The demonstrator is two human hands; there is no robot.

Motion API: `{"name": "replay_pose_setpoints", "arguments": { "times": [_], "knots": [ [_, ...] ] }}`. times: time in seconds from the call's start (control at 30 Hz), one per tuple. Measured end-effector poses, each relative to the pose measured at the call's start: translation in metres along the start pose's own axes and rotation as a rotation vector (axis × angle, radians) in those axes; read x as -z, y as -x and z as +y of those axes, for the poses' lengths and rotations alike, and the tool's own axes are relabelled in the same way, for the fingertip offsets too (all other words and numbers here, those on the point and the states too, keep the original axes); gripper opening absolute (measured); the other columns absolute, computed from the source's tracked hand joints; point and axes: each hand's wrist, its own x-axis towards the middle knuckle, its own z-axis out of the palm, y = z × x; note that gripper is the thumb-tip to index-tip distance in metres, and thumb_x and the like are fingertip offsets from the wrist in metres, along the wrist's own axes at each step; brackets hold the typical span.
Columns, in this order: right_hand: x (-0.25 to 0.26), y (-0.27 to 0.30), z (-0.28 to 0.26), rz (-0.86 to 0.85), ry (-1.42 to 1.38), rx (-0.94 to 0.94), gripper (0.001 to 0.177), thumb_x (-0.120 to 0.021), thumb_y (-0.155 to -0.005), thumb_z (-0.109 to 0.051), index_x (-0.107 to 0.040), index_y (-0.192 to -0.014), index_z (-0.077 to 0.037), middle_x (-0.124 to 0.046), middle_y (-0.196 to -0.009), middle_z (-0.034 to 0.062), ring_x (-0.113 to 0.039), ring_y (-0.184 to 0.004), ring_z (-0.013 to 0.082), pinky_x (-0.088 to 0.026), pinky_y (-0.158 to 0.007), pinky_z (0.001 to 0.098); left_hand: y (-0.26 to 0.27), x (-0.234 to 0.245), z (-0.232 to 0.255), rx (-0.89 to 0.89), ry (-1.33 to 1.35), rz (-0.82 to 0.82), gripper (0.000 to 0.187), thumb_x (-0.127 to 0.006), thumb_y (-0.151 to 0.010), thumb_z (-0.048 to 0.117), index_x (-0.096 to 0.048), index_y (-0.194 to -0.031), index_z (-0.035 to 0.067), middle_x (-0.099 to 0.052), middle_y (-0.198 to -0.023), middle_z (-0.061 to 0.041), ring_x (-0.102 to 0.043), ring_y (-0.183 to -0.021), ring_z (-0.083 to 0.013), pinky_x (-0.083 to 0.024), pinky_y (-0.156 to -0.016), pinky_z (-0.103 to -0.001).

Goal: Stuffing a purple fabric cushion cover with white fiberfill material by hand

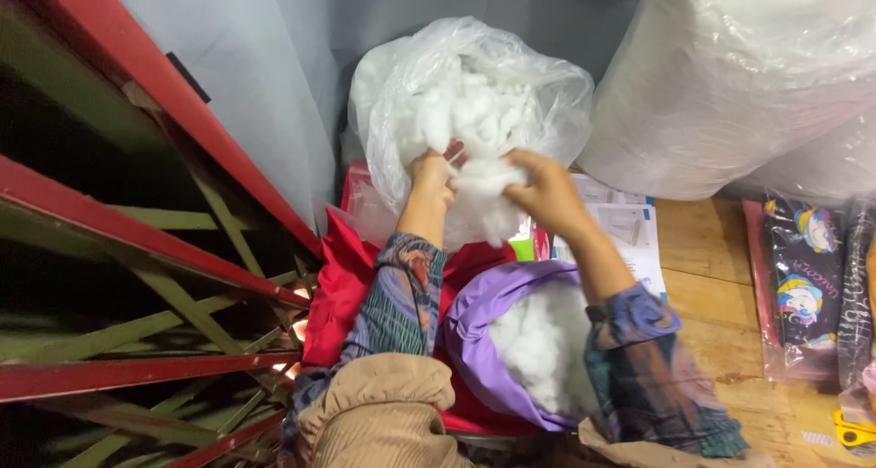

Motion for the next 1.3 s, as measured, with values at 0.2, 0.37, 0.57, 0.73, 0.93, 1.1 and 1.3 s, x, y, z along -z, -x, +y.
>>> {"name": "replay_pose_setpoints", "arguments": {
  "times": [0.2,0.37,0.57,0.73,0.93,1.1,1.3],
  "knots": [
    [0.049,-0.007,-0.022,0.259,-0.719,-0.245,0.029,-0.079,-0.081,-0.007,-0.066,-0.105,-0.018,-0.074,-0.098,0.0009,-0.073,-0.088,0.0131,-0.062,-0.073,0.0297,0.024,0.001,0.021,-0.043,0.056,0.084,0.027,-0.048,-0.102,0.021,-0.066,-0.107,0.001,-0.070,-0.086,-0.015,-0.075,-0.081,-0.0362,-0.063,-0.081,-0.057],
    [0.090,-0.001,-0.030,0.378,-0.828,-0.208,0.033,-0.083,-0.082,-0.014,-0.065,-0.108,-0.021,-0.075,-0.103,0.0000,-0.076,-0.094,0.0131,-0.064,-0.075,0.0271,0.056,-0.020,0.037,-0.081,-0.011,0.058,0.032,-0.055,-0.100,0.027,-0.059,-0.118,0.001,-0.062,-0.089,-0.016,-0.070,-0.076,-0.0330,-0.063,-0.067,-0.048],
    [0.095,0.003,-0.001,0.386,-0.952,-0.131,0.037,-0.082,-0.084,-0.011,-0.068,-0.117,-0.019,-0.076,-0.111,0.0039,-0.077,-0.099,0.0166,-0.066,-0.085,0.0328,0.232,-0.067,0.077,-0.192,-0.068,-0.084,0.091,-0.076,-0.087,0.017,-0.019,-0.153,-0.009,-0.021,-0.154,-0.035,-0.018,-0.150,-0.0430,-0.014,-0.118,-0.063],
    [0.086,0.052,-0.060,0.404,-0.736,-0.146,0.039,-0.063,-0.087,-0.007,-0.066,-0.125,-0.015,-0.067,-0.108,-0.0017,-0.066,-0.100,0.0106,-0.059,-0.086,0.0283,0.335,-0.062,0.073,-0.270,-0.170,-0.279,0.094,-0.066,-0.096,0.019,-0.002,-0.161,-0.006,-0.005,-0.164,-0.033,-0.008,-0.155,-0.0418,-0.009,-0.126,-0.054],
    [0.057,0.159,-0.039,0.244,-0.310,-0.020,0.036,-0.066,-0.065,0.006,-0.069,-0.099,-0.007,-0.066,-0.087,0.0087,-0.062,-0.084,0.0199,-0.052,-0.080,0.0348,0.397,-0.032,0.022,0.146,-0.131,-0.553,0.101,-0.079,-0.090,0.034,-0.010,-0.164,0.031,-0.035,-0.159,-0.008,-0.049,-0.137,-0.0350,-0.052,-0.097,-0.063],
    [0.042,0.219,-0.032,0.014,-0.030,0.246,0.046,-0.076,-0.072,-0.008,-0.066,-0.118,-0.011,-0.061,-0.112,0.0150,-0.064,-0.106,0.0391,-0.052,-0.094,0.0477,0.387,-0.003,-0.035,0.213,-0.187,-0.614,0.062,-0.082,-0.085,0.013,-0.056,-0.142,0.013,-0.070,-0.125,-0.008,-0.071,-0.109,-0.0277,-0.062,-0.086,-0.051],
    [0.053,0.234,0.002,0.065,-0.327,0.171,0.033,-0.079,-0.083,-0.018,-0.079,-0.114,-0.009,-0.068,-0.117,0.0169,-0.066,-0.113,0.0317,-0.047,-0.101,0.0436,0.358,0.013,-0.047,0.283,-0.217,-0.566,0.055,-0.080,-0.085,0.011,-0.064,-0.137,0.013,-0.072,-0.121,-0.013,-0.071,-0.108,-0.0301,-0.060,-0.092,-0.051]
  ]
}}
